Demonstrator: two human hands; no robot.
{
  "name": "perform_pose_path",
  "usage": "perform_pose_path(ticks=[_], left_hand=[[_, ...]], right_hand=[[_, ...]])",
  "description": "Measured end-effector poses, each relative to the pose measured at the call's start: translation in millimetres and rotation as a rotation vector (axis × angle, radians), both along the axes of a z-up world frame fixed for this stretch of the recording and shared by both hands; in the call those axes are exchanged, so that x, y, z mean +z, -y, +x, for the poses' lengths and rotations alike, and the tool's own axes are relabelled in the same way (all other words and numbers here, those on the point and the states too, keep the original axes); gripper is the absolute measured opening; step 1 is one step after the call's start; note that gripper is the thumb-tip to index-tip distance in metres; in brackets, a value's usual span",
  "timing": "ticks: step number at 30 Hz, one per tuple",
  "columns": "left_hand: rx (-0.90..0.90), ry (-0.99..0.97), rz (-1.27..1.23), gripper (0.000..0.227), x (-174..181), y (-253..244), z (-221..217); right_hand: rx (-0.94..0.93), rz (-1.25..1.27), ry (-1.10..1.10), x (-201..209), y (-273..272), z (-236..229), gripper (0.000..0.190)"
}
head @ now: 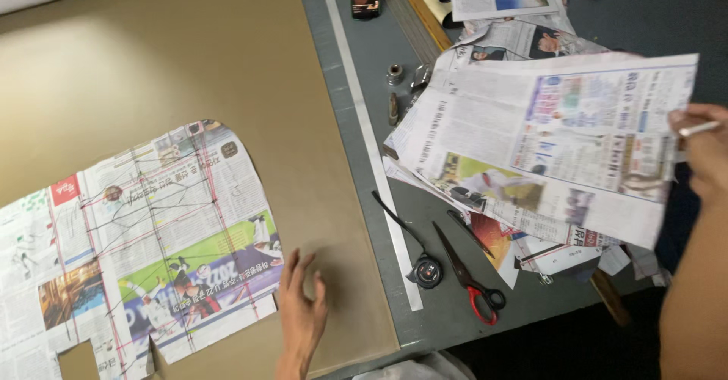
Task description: The person unfolds a newspaper on a worktable, then uses a flexible measuring tape and a white pencil to measure and mark lines on the newspaper and the table surface. The person repeatedly repositions the tape and marks multiple points and lines across the work area.
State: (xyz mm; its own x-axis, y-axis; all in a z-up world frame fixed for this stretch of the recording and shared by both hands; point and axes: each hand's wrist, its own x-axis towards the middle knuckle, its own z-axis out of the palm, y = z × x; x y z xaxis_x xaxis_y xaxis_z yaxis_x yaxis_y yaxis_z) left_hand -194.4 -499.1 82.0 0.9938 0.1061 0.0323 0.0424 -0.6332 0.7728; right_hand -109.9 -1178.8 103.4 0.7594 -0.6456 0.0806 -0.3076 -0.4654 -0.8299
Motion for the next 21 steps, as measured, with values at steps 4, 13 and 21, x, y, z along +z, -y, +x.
perform_pose_path(ticks=[4,13,21], left_hand=[[-0.007,-0.273,-0.243,0.041,32.2,13.4,12.7],[-0.541,0.529,-0.119,0.091,138.8,-3.7,51.6],[-0.751,0.532,0.393,0.064,206.3,-106.3,55.0]], right_hand=[[0.093,-0.087,-0.026,78.6,-70.1,-23.3,0.03],[0.872,-0.947,0.401,206.0,-376.1,-66.7,0.025],[1.28,-0.692,0.529,235.0,-498.7,-74.0,0.021]])
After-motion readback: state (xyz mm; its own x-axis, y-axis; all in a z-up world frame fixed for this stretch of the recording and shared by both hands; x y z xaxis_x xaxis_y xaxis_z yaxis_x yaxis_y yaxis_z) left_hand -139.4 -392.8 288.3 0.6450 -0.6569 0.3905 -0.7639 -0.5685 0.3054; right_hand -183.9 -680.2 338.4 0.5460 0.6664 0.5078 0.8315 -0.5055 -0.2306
